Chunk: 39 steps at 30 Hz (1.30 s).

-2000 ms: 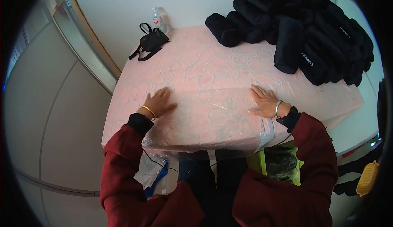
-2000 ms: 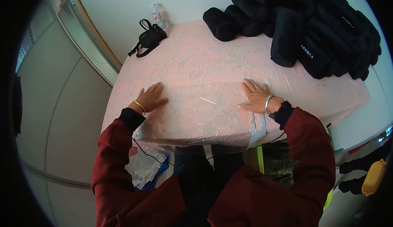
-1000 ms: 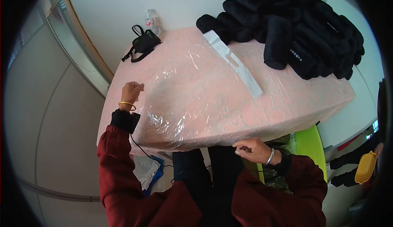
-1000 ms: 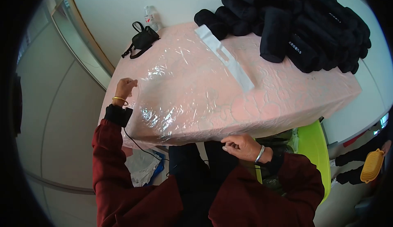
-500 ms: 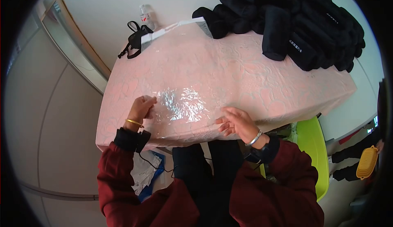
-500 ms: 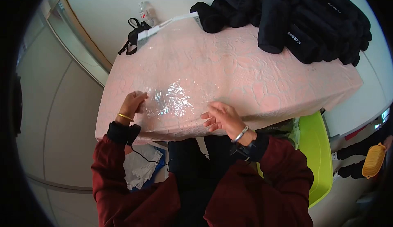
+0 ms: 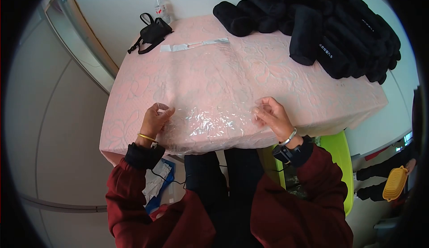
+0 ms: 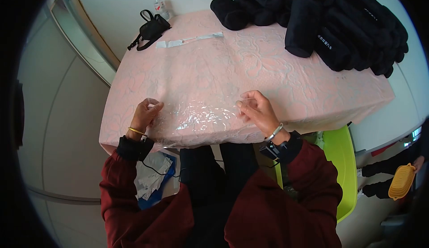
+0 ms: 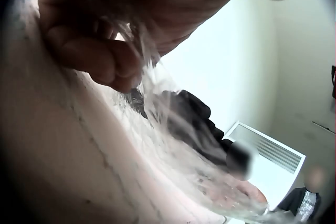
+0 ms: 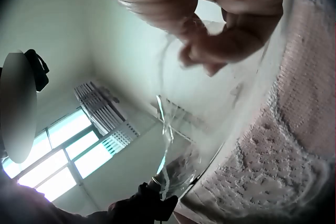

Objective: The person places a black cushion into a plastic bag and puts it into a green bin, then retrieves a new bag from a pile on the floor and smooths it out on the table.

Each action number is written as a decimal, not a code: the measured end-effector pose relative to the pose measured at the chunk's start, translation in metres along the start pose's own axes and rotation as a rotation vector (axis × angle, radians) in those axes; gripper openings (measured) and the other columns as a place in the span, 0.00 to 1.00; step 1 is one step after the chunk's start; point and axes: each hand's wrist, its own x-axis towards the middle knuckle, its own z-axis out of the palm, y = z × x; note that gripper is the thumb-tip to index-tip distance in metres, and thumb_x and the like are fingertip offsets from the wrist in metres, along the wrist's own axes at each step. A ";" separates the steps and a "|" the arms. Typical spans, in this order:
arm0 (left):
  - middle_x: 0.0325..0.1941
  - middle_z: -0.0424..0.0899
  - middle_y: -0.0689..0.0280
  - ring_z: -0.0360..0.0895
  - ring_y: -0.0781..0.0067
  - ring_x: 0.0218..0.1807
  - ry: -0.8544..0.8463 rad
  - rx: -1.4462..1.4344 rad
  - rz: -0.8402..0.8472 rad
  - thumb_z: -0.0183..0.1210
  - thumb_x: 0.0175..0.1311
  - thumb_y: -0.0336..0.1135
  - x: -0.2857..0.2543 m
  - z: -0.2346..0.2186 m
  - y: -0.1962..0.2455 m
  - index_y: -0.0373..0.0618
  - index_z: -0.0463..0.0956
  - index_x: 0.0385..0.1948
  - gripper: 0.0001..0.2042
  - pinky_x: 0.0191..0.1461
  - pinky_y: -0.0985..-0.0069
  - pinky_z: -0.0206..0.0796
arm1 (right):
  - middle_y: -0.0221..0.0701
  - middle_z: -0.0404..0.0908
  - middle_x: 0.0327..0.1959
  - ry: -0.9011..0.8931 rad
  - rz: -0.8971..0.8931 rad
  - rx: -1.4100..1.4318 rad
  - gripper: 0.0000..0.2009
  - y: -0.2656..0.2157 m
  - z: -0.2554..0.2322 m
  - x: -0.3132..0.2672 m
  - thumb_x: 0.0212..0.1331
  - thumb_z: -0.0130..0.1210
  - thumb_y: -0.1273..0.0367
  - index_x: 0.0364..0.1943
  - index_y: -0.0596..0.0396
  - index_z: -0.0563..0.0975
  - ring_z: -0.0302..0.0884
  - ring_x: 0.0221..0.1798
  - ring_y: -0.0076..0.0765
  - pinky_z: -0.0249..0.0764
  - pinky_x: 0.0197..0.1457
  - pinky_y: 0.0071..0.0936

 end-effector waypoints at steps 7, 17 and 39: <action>0.15 0.73 0.70 0.66 0.82 0.15 0.199 0.269 0.224 0.69 0.57 0.37 -0.014 -0.004 -0.025 0.36 0.72 0.47 0.21 0.18 0.80 0.57 | 0.32 0.80 0.27 0.016 0.374 -0.020 0.18 -0.028 0.004 -0.026 0.64 0.56 0.73 0.57 0.60 0.71 0.69 0.16 0.17 0.65 0.19 0.15; 0.37 0.78 0.60 0.75 0.67 0.34 0.375 0.484 0.424 0.72 0.47 0.28 -0.073 -0.016 -0.009 0.40 0.66 0.61 0.35 0.37 0.72 0.69 | 0.39 0.82 0.41 0.014 -0.107 -0.590 0.23 -0.047 -0.030 -0.059 0.55 0.60 0.78 0.58 0.60 0.70 0.79 0.38 0.33 0.76 0.42 0.27; 0.75 0.58 0.53 0.55 0.54 0.76 0.089 1.036 0.601 0.71 0.41 0.54 -0.065 0.012 -0.036 0.38 0.57 0.69 0.51 0.77 0.54 0.45 | 0.47 0.53 0.74 -0.359 -0.383 -1.197 0.51 -0.011 0.029 -0.015 0.37 0.73 0.65 0.69 0.66 0.56 0.48 0.78 0.52 0.46 0.79 0.45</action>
